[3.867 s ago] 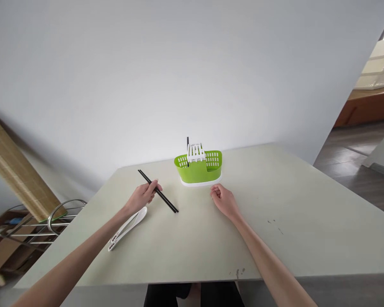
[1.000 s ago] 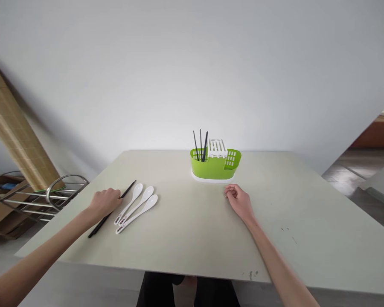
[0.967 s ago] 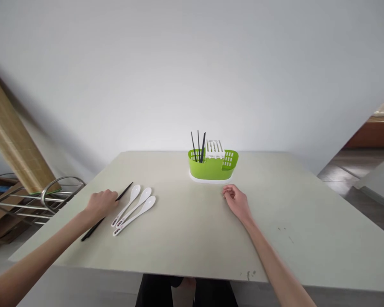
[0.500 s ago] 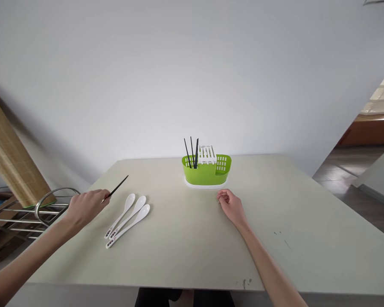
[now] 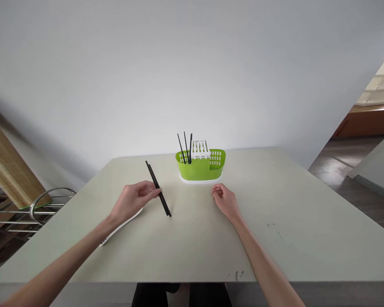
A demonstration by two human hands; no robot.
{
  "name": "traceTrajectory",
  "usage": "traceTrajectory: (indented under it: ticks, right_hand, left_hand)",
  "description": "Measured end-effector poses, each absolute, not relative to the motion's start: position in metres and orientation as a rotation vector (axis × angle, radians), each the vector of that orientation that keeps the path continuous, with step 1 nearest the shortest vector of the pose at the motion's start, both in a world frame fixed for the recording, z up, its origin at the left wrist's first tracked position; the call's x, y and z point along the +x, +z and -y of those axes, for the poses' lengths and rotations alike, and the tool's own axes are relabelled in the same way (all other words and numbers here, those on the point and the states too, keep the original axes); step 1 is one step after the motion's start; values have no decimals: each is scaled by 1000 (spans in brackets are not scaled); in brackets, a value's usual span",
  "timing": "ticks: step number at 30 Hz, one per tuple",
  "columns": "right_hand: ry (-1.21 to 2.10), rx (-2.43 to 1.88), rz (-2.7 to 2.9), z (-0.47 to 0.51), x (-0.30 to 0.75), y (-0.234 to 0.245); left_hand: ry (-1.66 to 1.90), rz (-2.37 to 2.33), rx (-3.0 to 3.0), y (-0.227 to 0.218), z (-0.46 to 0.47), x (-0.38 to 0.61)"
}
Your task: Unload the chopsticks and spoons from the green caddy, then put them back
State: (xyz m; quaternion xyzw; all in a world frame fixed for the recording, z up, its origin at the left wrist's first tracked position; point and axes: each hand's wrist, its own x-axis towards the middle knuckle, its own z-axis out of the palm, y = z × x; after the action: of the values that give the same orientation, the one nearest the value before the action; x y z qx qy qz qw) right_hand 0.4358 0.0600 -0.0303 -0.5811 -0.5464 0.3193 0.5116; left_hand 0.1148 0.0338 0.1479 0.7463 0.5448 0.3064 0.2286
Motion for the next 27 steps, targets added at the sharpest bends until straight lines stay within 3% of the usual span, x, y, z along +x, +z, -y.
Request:
traceTrajectory:
  ticks: [27]
  right_hand:
    - [779,-1437,1317,-59,437,-27]
  left_hand:
    - [857,-1285,2085,128,-5,133]
